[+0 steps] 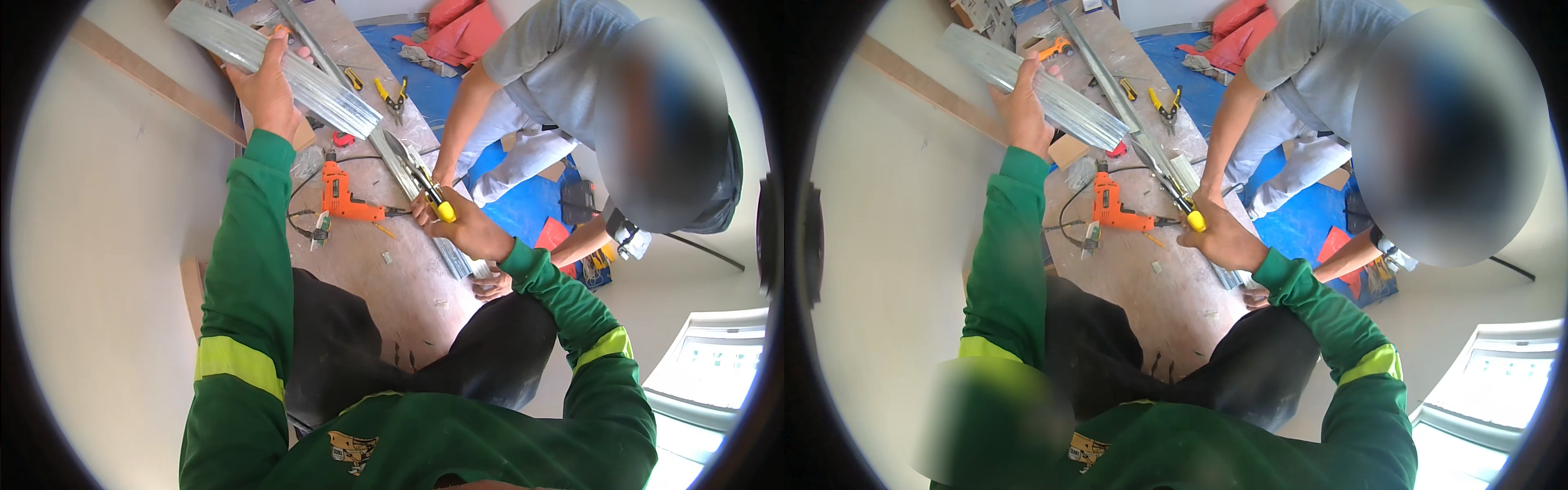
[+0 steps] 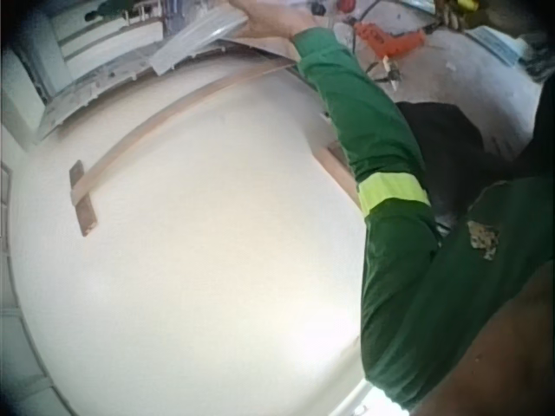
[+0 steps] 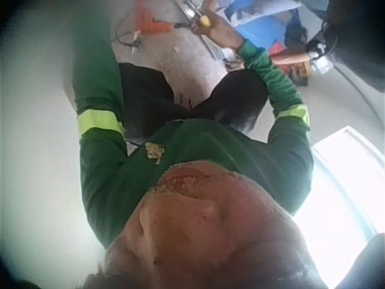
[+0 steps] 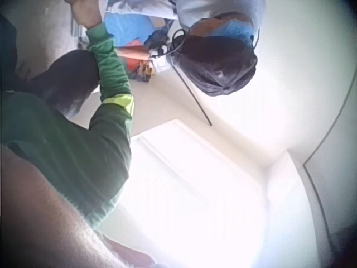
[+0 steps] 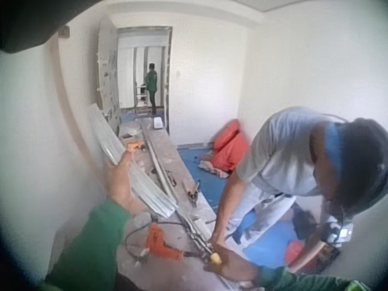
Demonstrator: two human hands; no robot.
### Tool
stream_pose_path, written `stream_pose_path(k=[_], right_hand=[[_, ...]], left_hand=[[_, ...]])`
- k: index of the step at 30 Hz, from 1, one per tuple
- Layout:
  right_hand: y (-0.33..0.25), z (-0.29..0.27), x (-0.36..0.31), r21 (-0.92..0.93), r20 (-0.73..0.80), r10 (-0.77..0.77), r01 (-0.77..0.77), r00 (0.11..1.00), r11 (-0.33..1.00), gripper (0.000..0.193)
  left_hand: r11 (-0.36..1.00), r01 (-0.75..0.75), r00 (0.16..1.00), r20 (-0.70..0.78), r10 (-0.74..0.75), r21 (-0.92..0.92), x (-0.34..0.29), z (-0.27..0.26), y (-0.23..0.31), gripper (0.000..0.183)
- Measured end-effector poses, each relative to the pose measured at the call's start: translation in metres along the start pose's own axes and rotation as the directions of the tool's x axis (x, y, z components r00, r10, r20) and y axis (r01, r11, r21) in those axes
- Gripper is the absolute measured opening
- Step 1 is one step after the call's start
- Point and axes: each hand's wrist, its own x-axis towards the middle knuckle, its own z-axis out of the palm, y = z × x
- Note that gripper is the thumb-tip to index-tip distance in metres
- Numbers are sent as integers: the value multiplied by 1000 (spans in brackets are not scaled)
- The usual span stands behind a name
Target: The person measures and cuts metal strips using tin snips, then fits them into a ceiling frame. They also use a power drill to secure components and handle multiple metal pieces on a workbench.
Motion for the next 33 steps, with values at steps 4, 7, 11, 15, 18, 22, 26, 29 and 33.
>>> stream_pose_path(k=[4,7,11,15,18,22,26,29,33], right_hand=[[3,-4,11,38,-35,-17,18,999,999,42],[4,-5,14,60,-23,48,-46,999,997,40],[3,-4,14,10,-13,22,-22,1000,1000,51],[2,-2,13,15,-10,26,-26,1000,1000,39],[4,-1,14,35,-21,9,-8,1000,999,37],[8,0,15,31,-6,-8,8,1000,999,42],[10,0,15,11,-8,7,-7,1000,1000,41],[7,2,15,36,-44,8,-7,999,999,38],[-2,-1,13,4,-43,5,-5,999,1000,51]], left_hand=[[1000,-18,1000,1,18,1,-7,7,2,80],[1000,0,1000,-27,0,5,-11,8,2,87],[1000,-18,998,-54,19,13,-9,6,7,92],[1000,-9,998,-68,11,29,-8,5,9,92],[999,9,999,-43,-7,34,-13,8,5,89],[1000,-25,1000,-10,25,15,-19,10,-2,81],[998,-59,998,16,59,6,-20,10,-10,77],[999,-47,999,13,47,17,-19,10,-15,77],[999,-54,998,11,54,3,-17,14,-20,78]])
